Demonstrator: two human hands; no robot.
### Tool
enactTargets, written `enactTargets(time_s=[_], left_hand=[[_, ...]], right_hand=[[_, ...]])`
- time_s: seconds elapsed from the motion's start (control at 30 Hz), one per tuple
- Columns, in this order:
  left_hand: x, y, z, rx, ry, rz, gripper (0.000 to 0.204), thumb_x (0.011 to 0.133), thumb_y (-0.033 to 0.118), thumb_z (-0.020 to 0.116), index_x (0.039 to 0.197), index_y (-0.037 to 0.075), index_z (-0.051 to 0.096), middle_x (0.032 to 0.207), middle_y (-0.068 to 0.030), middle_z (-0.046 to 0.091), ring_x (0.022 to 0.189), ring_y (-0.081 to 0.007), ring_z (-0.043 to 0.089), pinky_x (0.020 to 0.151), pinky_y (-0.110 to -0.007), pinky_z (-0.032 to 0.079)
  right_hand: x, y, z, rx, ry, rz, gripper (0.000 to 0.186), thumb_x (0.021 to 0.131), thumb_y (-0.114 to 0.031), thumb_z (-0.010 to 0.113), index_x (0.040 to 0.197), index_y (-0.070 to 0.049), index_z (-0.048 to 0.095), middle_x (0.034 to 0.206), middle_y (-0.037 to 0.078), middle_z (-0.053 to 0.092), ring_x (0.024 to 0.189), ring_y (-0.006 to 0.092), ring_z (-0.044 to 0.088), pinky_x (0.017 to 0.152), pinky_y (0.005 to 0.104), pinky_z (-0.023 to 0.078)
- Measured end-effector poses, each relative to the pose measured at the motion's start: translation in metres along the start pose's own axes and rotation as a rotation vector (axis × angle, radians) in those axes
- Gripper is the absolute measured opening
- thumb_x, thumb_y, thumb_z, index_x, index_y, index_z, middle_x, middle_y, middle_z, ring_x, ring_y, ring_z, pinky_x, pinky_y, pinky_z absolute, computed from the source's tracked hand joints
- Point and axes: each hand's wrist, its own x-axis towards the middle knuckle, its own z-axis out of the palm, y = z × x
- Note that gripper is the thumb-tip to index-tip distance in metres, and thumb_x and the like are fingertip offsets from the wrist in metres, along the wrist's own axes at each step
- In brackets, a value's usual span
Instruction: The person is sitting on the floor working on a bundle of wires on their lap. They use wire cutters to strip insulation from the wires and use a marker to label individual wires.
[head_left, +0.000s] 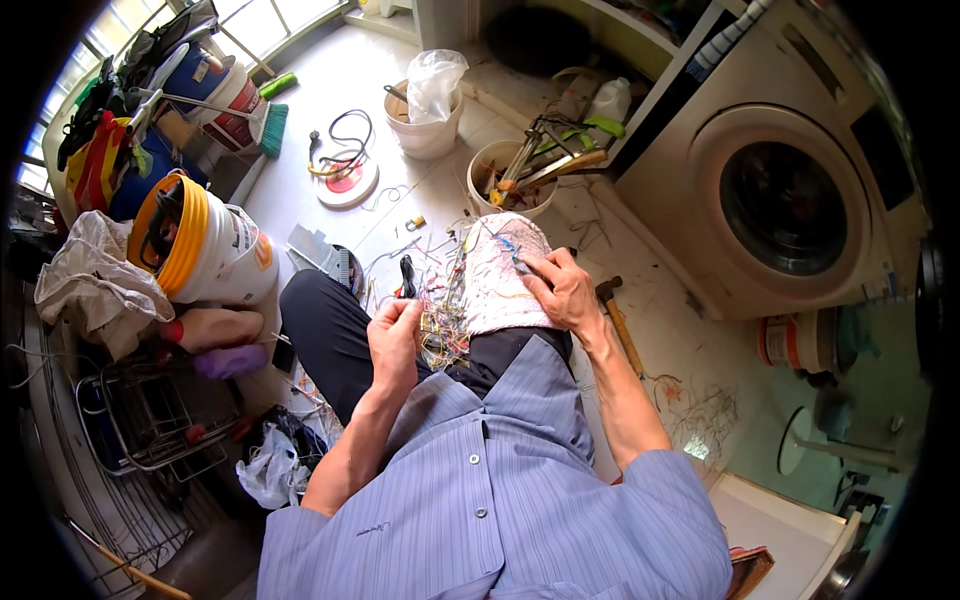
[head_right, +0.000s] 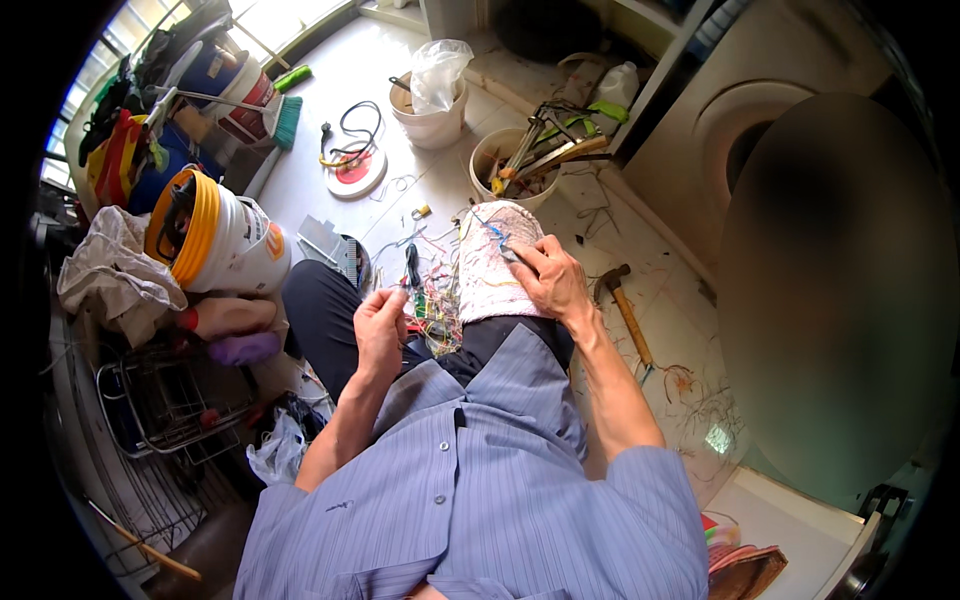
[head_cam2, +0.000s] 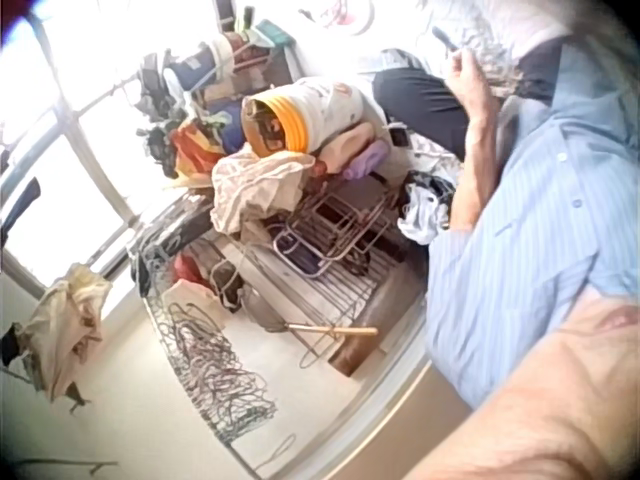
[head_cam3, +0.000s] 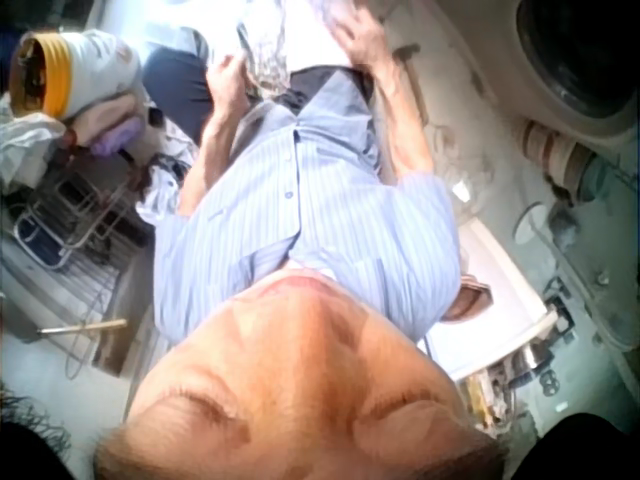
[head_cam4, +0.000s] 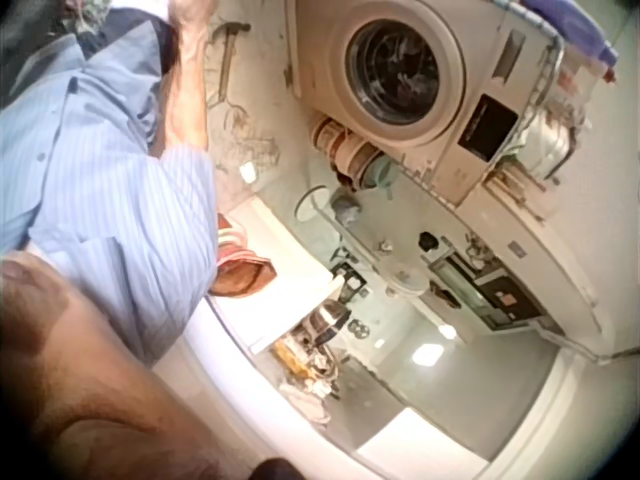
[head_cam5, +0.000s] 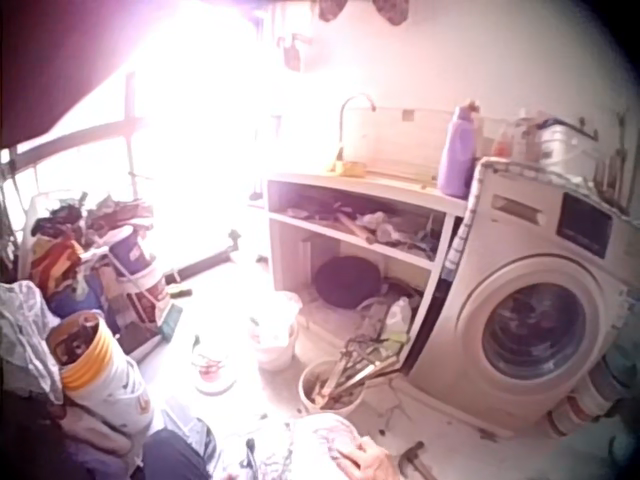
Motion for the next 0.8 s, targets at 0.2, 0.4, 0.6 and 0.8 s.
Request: enactTargets(time_s=[0.2, 0.4, 0.6, 0.8], left_hand=[[0.013, 0.0, 0.02, -0.03, -0.155, 0.017, 0.016, 0.097, 0.015, 0.065, 0.085, 0.005, 0.063, 0.057, 0.0036, 0.049, 0.044, -0.0043, 0.038, 0.042, -0.022, 0.03], [0.017, -0.014, 0.026, -0.14, -0.122, 0.022, 0.012, 0.098, 0.015, 0.063, 0.091, 0.005, 0.063, 0.061, 0.0034, 0.051, 0.047, -0.0048, 0.041, 0.043, -0.022, 0.031], [0.017, 0.012, 0.026, 0.005, -0.086, -0.009, 0.024, 0.097, 0.009, 0.057, 0.12, 0.0, 0.06, 0.064, 0.0032, 0.054, 0.051, -0.0043, 0.043, 0.045, -0.021, 0.031], [0.034, 0.012, 0.011, 0.059, -0.13, 0.095, 0.024, 0.094, 0.006, 0.055, 0.112, -0.003, 0.069, 0.077, -0.0007, 0.061, 0.064, -0.0057, 0.05, 0.058, -0.021, 0.039]], right_hand=[[-0.012, 0.015, -0.01, 0.087, -0.019, 0.009, 0.03, 0.078, -0.024, 0.077, 0.103, -0.008, 0.074, 0.086, 0.014, 0.065, 0.08, 0.0335, 0.065, 0.069, 0.0376, 0.053], [0.026, 0.003, -0.001, 0.048, 0.153, 0.11, 0.012, 0.083, -0.015, 0.071, 0.09, -0.005, 0.071, 0.086, 0.014, 0.064, 0.079, 0.0343, 0.065, 0.071, 0.0413, 0.053], [0.077, 0.0, 0.041, -0.088, 0.011, 0.051, 0.018, 0.085, -0.022, 0.07, 0.092, -0.005, 0.072, 0.089, 0.015, 0.064, 0.079, 0.0343, 0.064, 0.074, 0.0424, 0.053], [0.085, 0.007, 0.049, 0.093, -0.01, 0.009, 0.012, 0.081, -0.013, 0.065, 0.084, -0.002, 0.068, 0.089, 0.019, 0.066, 0.082, 0.0381, 0.065, 0.076, 0.0452, 0.052]])
